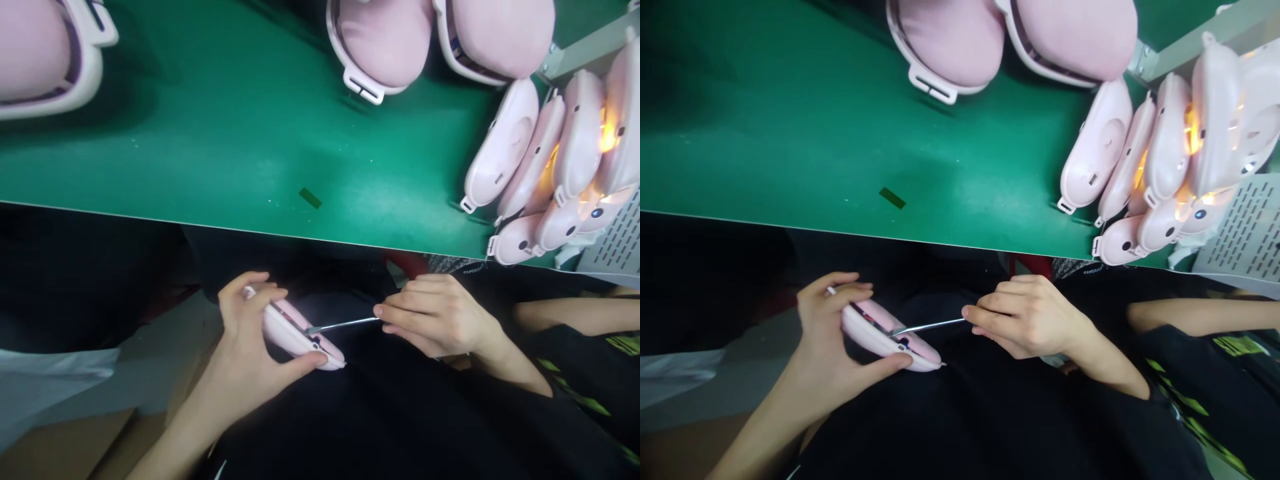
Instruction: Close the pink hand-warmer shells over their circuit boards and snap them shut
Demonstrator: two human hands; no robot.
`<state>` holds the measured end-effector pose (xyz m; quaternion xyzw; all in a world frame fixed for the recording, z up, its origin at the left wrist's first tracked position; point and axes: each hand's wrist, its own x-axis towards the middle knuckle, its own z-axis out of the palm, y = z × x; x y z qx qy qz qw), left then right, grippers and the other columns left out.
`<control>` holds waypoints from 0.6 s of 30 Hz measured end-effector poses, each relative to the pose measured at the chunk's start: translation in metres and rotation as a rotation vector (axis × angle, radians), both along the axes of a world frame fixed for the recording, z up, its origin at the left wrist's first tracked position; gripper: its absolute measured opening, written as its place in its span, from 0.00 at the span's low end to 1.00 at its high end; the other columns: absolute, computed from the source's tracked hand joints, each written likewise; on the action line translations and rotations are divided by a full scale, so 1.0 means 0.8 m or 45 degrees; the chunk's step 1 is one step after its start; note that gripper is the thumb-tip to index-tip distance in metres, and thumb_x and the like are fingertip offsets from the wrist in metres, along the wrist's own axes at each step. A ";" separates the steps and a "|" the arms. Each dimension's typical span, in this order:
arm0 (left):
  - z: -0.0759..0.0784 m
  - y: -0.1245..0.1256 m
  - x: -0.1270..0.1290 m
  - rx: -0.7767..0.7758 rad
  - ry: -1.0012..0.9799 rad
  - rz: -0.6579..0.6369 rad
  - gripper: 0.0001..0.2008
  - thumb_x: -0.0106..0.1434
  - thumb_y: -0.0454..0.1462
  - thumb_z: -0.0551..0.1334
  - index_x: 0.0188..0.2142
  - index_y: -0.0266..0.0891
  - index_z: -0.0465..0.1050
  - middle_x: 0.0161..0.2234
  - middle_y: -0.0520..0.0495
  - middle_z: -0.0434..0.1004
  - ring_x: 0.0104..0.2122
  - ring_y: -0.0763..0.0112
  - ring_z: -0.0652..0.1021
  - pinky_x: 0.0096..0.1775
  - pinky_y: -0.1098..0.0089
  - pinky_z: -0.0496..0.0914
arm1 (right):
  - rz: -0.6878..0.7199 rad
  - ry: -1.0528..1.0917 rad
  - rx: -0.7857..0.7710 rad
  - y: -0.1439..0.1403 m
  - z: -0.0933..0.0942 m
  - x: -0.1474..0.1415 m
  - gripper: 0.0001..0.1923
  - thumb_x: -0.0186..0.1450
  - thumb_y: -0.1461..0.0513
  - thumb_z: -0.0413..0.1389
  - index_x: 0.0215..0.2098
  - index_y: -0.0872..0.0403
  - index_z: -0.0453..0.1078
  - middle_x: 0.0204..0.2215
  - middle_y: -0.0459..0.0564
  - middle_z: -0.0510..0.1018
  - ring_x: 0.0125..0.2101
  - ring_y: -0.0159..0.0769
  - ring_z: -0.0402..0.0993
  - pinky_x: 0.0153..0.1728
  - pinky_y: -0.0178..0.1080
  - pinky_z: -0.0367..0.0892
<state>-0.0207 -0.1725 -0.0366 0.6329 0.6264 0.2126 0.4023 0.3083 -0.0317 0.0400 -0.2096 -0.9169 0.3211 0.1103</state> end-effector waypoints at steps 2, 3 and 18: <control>0.003 0.001 0.004 -0.008 0.003 0.024 0.44 0.57 0.55 0.83 0.65 0.51 0.66 0.68 0.37 0.62 0.68 0.34 0.73 0.61 0.36 0.82 | 0.012 -0.007 -0.002 0.000 0.000 0.000 0.13 0.77 0.64 0.68 0.58 0.60 0.80 0.41 0.50 0.91 0.32 0.34 0.83 0.29 0.40 0.71; 0.005 0.001 0.006 -0.019 0.000 0.044 0.44 0.57 0.55 0.83 0.65 0.51 0.66 0.68 0.37 0.62 0.68 0.34 0.74 0.61 0.36 0.81 | 0.019 -0.013 0.001 -0.001 0.001 0.000 0.13 0.77 0.64 0.68 0.58 0.60 0.80 0.41 0.50 0.91 0.32 0.34 0.83 0.30 0.40 0.71; 0.003 0.002 0.004 -0.007 0.047 0.014 0.44 0.57 0.56 0.82 0.65 0.49 0.66 0.67 0.36 0.63 0.67 0.34 0.74 0.59 0.38 0.81 | 0.211 -0.088 0.213 0.011 0.022 0.001 0.13 0.79 0.67 0.64 0.60 0.59 0.83 0.50 0.55 0.92 0.39 0.36 0.84 0.34 0.42 0.71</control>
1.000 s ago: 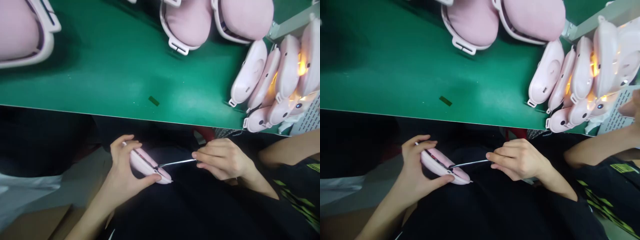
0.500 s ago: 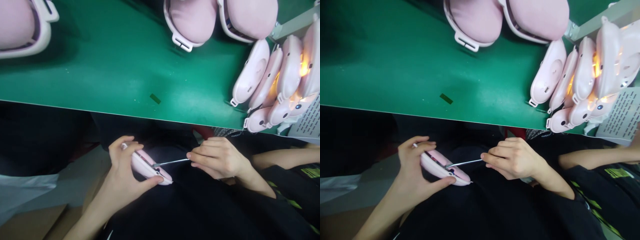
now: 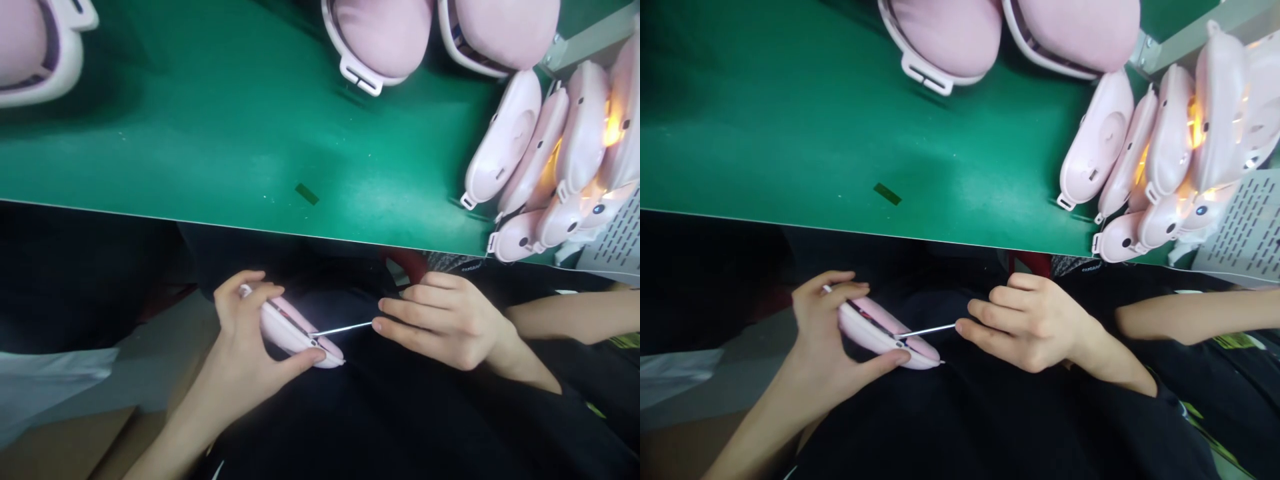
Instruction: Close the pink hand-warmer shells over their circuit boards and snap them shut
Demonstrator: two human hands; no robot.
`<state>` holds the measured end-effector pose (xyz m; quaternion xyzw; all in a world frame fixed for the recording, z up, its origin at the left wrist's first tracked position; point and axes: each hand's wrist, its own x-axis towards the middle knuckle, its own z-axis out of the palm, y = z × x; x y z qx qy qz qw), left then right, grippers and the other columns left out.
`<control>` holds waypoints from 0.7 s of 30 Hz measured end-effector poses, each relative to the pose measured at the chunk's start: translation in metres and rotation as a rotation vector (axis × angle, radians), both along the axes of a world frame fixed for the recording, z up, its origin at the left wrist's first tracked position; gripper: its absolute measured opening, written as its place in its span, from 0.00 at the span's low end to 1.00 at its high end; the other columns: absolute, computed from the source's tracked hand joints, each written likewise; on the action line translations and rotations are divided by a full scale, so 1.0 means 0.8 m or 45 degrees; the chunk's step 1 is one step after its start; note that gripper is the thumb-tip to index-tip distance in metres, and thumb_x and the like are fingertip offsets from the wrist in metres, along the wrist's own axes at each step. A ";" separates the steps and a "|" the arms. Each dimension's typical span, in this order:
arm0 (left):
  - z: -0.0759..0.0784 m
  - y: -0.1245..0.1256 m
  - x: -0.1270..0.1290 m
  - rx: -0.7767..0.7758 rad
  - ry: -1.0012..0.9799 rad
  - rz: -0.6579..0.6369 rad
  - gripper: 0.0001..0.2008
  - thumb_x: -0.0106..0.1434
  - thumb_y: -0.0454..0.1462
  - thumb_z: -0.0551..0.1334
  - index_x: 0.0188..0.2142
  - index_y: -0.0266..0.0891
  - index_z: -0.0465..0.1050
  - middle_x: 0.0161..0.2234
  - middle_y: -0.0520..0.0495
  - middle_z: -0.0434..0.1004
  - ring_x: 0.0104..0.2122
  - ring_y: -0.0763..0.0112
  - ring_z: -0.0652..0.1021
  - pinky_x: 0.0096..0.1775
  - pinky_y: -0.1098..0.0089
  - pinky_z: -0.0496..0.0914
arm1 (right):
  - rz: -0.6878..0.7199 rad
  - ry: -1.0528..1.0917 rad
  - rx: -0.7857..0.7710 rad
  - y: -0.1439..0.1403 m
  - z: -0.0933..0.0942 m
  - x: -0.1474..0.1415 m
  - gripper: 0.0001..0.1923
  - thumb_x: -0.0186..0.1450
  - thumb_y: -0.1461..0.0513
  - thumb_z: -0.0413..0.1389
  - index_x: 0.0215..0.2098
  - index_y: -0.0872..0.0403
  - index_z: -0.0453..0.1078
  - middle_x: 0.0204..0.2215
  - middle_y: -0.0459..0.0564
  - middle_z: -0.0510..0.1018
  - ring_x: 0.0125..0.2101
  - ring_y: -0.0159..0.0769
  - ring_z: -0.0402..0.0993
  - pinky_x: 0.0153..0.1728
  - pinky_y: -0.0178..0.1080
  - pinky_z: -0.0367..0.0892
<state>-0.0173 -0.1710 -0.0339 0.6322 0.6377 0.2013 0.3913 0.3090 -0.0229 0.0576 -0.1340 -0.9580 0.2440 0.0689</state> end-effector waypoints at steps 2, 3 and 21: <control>0.000 0.000 0.001 -0.004 -0.001 0.020 0.44 0.57 0.55 0.83 0.65 0.49 0.66 0.67 0.36 0.63 0.67 0.35 0.74 0.59 0.38 0.82 | -0.003 -0.013 0.016 0.000 0.003 -0.003 0.13 0.79 0.67 0.65 0.59 0.58 0.84 0.49 0.54 0.92 0.38 0.36 0.83 0.33 0.42 0.71; 0.000 0.000 0.001 -0.009 -0.004 0.031 0.44 0.57 0.55 0.82 0.65 0.49 0.66 0.67 0.36 0.63 0.66 0.35 0.74 0.59 0.39 0.82 | -0.010 -0.021 0.014 0.000 0.004 -0.004 0.12 0.79 0.67 0.65 0.59 0.58 0.84 0.49 0.54 0.92 0.38 0.36 0.82 0.33 0.42 0.72; -0.017 -0.009 0.002 -0.179 0.013 0.223 0.33 0.71 0.65 0.68 0.65 0.52 0.70 0.61 0.39 0.67 0.65 0.37 0.77 0.67 0.31 0.79 | 0.044 -0.169 0.184 -0.006 0.018 -0.081 0.16 0.78 0.68 0.57 0.35 0.53 0.82 0.29 0.49 0.80 0.31 0.37 0.66 0.28 0.45 0.58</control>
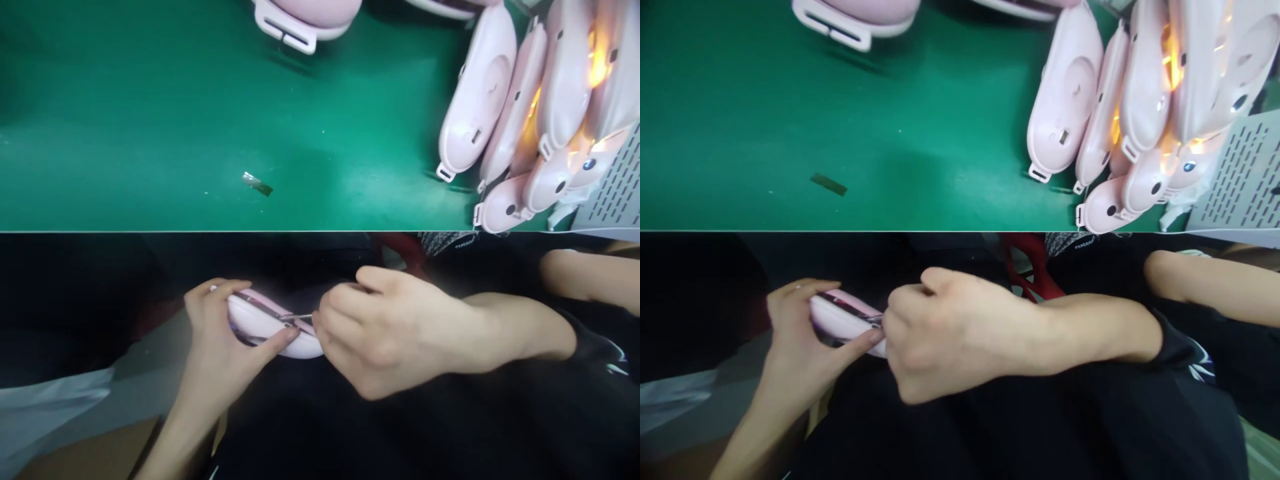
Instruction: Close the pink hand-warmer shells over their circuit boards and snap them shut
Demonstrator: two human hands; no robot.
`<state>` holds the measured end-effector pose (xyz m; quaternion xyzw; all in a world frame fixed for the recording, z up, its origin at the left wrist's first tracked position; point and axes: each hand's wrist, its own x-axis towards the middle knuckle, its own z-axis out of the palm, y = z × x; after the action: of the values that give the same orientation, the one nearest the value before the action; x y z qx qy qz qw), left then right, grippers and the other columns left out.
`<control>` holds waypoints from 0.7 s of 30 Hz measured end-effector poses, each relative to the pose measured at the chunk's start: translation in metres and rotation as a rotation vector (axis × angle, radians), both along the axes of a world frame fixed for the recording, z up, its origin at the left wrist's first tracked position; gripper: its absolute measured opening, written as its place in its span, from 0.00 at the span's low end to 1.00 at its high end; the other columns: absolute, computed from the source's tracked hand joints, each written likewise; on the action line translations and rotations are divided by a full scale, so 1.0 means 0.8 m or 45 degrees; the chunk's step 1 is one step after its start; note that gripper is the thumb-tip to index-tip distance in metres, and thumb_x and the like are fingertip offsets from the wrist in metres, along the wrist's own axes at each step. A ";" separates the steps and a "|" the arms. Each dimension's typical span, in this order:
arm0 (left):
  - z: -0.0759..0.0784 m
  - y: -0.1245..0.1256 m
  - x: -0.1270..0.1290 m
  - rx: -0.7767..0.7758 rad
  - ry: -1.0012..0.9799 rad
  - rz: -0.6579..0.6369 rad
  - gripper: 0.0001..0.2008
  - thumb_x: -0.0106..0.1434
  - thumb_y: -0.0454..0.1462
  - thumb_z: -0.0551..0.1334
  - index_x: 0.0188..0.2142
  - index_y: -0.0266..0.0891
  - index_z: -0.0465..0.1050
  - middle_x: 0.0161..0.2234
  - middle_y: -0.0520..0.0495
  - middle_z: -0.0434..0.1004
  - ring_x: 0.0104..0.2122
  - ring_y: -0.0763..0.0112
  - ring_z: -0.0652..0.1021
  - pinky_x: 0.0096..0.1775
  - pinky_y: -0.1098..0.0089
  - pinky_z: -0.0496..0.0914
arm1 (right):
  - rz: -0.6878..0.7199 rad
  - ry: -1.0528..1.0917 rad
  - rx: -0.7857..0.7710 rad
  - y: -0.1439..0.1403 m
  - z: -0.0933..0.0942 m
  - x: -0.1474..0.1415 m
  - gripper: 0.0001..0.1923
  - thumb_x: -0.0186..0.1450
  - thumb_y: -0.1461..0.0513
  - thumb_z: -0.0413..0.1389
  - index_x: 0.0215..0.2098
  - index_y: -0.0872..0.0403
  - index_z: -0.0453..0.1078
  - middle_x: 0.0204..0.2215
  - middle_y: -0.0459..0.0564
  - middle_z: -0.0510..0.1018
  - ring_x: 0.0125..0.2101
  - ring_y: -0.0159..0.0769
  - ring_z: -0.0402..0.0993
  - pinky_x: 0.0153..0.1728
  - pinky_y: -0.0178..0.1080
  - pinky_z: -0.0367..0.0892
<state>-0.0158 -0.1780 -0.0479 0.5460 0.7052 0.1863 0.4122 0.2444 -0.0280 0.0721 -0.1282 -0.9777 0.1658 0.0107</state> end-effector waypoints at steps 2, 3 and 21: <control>-0.002 0.006 -0.015 0.029 0.018 -0.060 0.34 0.69 0.69 0.68 0.60 0.51 0.74 0.57 0.41 0.71 0.62 0.39 0.79 0.64 0.34 0.81 | -0.037 0.066 -0.011 -0.002 -0.018 0.009 0.15 0.80 0.67 0.56 0.38 0.54 0.83 0.31 0.49 0.80 0.32 0.36 0.68 0.30 0.44 0.59; -0.002 0.011 -0.024 0.055 0.008 -0.138 0.33 0.68 0.70 0.68 0.56 0.50 0.77 0.54 0.41 0.75 0.60 0.39 0.81 0.62 0.37 0.82 | -0.017 0.110 0.006 -0.004 -0.026 0.013 0.15 0.81 0.67 0.56 0.40 0.55 0.83 0.33 0.50 0.82 0.33 0.36 0.69 0.31 0.44 0.60; 0.034 0.070 -0.042 0.278 -0.214 -0.637 0.21 0.77 0.62 0.67 0.49 0.51 0.85 0.43 0.53 0.91 0.41 0.63 0.87 0.43 0.66 0.80 | -0.194 0.055 -0.393 -0.020 -0.029 0.071 0.14 0.84 0.66 0.55 0.58 0.58 0.83 0.44 0.51 0.91 0.31 0.32 0.83 0.27 0.37 0.73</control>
<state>-0.0491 -0.1216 -0.0207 0.7269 0.4876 0.1980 0.4411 0.3015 -0.0444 0.0490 -0.1983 -0.9277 0.3155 0.0243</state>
